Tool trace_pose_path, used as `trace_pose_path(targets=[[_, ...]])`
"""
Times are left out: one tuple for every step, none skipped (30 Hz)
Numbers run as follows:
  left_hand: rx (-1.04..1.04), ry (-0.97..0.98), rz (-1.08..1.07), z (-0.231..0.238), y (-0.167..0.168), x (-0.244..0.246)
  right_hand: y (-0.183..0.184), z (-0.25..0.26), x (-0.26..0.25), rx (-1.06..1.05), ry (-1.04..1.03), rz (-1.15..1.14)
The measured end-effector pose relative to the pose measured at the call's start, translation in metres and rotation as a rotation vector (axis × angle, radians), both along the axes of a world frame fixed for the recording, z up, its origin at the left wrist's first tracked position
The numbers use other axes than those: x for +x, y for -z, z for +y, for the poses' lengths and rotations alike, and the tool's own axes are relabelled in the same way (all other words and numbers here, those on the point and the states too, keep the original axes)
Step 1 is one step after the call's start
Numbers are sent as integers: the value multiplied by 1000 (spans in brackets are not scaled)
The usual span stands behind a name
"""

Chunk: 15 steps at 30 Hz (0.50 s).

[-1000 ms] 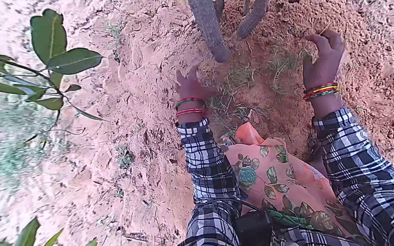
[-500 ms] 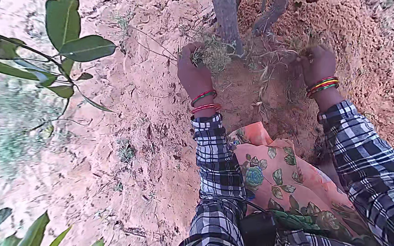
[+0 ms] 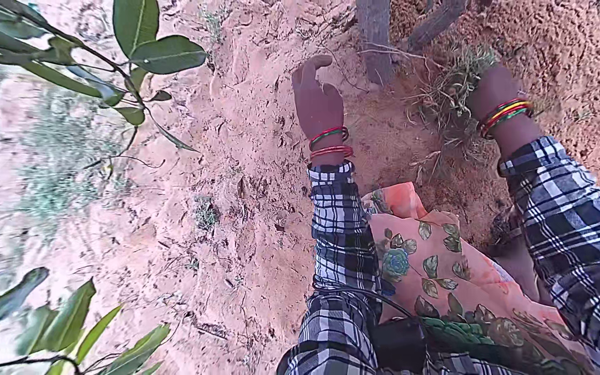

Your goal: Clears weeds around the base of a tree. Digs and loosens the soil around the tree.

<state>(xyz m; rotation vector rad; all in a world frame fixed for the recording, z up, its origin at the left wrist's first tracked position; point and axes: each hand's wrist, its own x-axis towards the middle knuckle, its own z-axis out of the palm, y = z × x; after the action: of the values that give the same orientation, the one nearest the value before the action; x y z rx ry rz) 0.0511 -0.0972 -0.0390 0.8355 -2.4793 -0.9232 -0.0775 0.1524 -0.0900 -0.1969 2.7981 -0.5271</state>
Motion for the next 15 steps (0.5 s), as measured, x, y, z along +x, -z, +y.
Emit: trace_pose_path(targets=[[21,-21,-197,-13,-1,7,-2,8,-2,6,-4,-11],[62,-9,-390,-21,5,12,-4,15,-1,-12,-22,-19],[83,15,-579,-25,16,14,-7,21,0,-24,-38,-27],[71,50,-741,-25,31,13,-12,26,4,-63,-40,-38],[52,87,-837,-24,46,9,-18,31,9,-110,-26,-38],[39,122,-880,-17,48,6,-20,36,14,-180,-7,-33],[46,165,-849,-10,40,2,-22,41,18,-258,15,-11],[69,196,-736,-2,33,-4,-24,45,20,-341,29,37],[130,214,-570,9,25,-8,-23,49,24,-401,30,94],[209,226,-368,21,21,-12,-21,50,30,-441,19,165],[303,243,-169,35,18,-16,-18,48,36,-463,-11,231],[413,275,5,50,18,-21,-18,44,43,-457,-55,277],[530,317,139,64,19,-25,-16,38,51,-443,-125,311],[619,368,233,77,19,-27,-13,30,59,-435,-212,324],[663,418,301,88,22,-29,-6,23,65,-419,-301,314]])
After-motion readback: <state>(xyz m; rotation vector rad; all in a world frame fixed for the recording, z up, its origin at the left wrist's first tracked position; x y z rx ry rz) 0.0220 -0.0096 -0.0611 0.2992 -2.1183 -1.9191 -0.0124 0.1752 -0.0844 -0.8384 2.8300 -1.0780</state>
